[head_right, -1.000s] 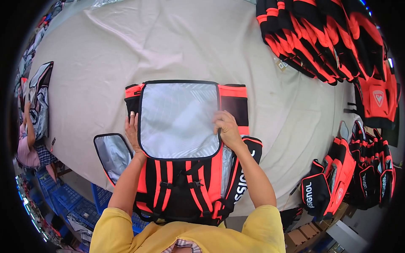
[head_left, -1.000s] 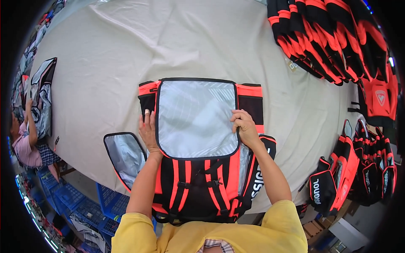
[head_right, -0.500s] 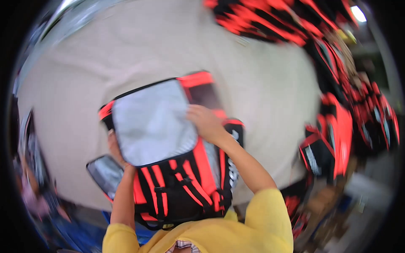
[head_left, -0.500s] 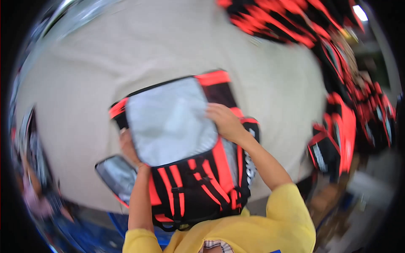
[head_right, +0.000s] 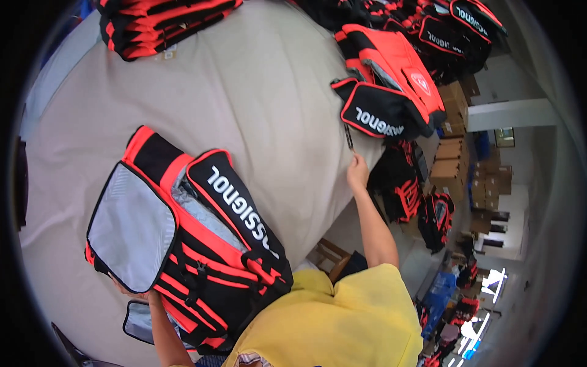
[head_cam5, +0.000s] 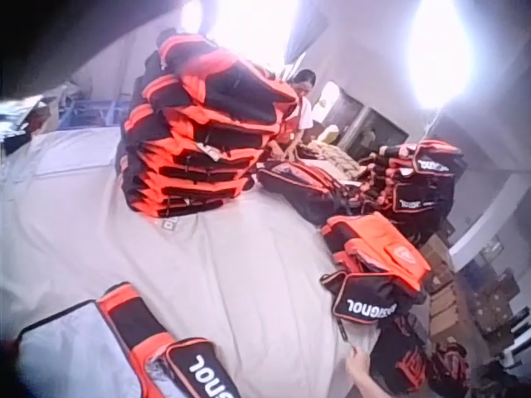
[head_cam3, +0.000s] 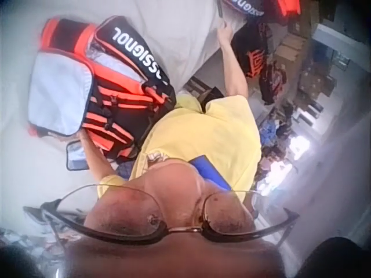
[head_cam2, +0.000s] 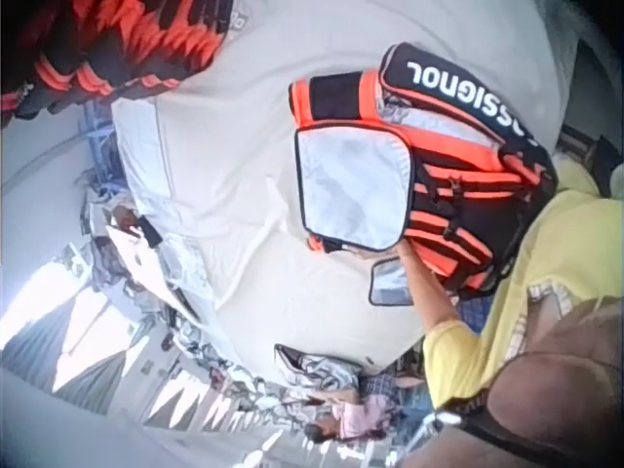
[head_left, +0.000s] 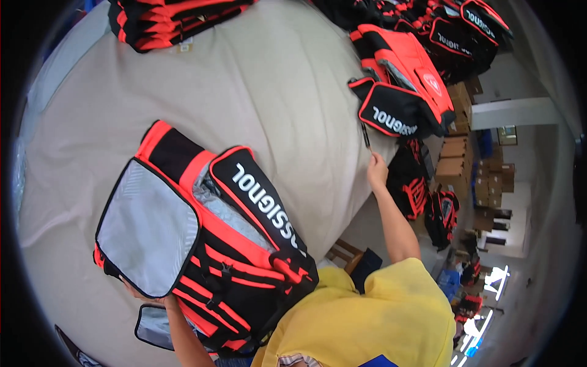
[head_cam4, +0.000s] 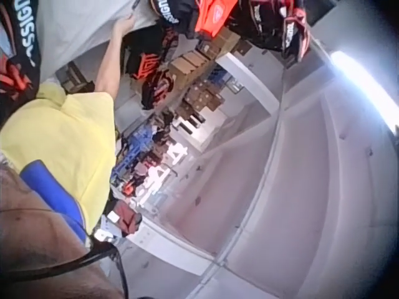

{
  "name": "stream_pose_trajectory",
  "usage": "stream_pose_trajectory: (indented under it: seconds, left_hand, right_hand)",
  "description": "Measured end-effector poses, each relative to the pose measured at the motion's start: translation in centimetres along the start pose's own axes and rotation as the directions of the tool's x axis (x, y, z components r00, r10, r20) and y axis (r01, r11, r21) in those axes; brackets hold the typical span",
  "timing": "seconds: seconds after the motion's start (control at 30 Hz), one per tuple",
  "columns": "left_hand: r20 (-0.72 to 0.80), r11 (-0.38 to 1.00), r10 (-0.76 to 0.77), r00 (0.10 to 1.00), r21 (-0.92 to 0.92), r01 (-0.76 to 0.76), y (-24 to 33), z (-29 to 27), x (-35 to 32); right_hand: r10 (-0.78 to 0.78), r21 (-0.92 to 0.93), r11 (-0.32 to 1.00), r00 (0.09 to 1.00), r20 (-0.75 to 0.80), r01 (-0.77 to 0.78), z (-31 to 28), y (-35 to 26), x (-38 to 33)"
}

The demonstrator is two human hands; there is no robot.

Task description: Organizing and checking red and black backpacks on a manufacturing floor and placing them into crates.

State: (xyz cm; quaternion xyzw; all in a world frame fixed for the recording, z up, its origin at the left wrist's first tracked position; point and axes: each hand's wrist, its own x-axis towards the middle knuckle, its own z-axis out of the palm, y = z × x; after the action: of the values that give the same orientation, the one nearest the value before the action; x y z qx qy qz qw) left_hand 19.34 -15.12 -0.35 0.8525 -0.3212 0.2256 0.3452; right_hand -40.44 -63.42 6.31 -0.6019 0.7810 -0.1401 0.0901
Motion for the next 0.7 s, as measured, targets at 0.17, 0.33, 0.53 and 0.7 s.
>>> stream_pose_trajectory:
  seconds: [0.17,0.33,0.53,0.7]
  left_hand:
    - [0.096,0.978,-0.151,0.984,0.161,0.134,-1.7,1.6,-1.9]
    - [0.15,0.965,-0.098,0.984,0.255,0.057,-2.2,-0.6,-1.5]
    - [0.03,0.986,-0.156,0.987,0.06,0.154,1.4,3.2,-0.2]
    - [0.102,0.793,-0.296,0.95,0.58,0.185,-0.8,2.4,-2.0]
  right_hand:
    - [-0.118,-0.084,0.989,0.993,0.02,0.119,3.7,-0.2,5.1]
    - [-0.202,-0.14,0.971,0.979,-0.035,0.195,6.5,-2.9,3.7]
    - [0.117,0.716,0.639,0.956,0.27,-0.281,3.5,-8.2,1.7]
    - [-0.426,0.691,0.612,0.575,0.698,-0.384,2.9,-28.5,-10.7]
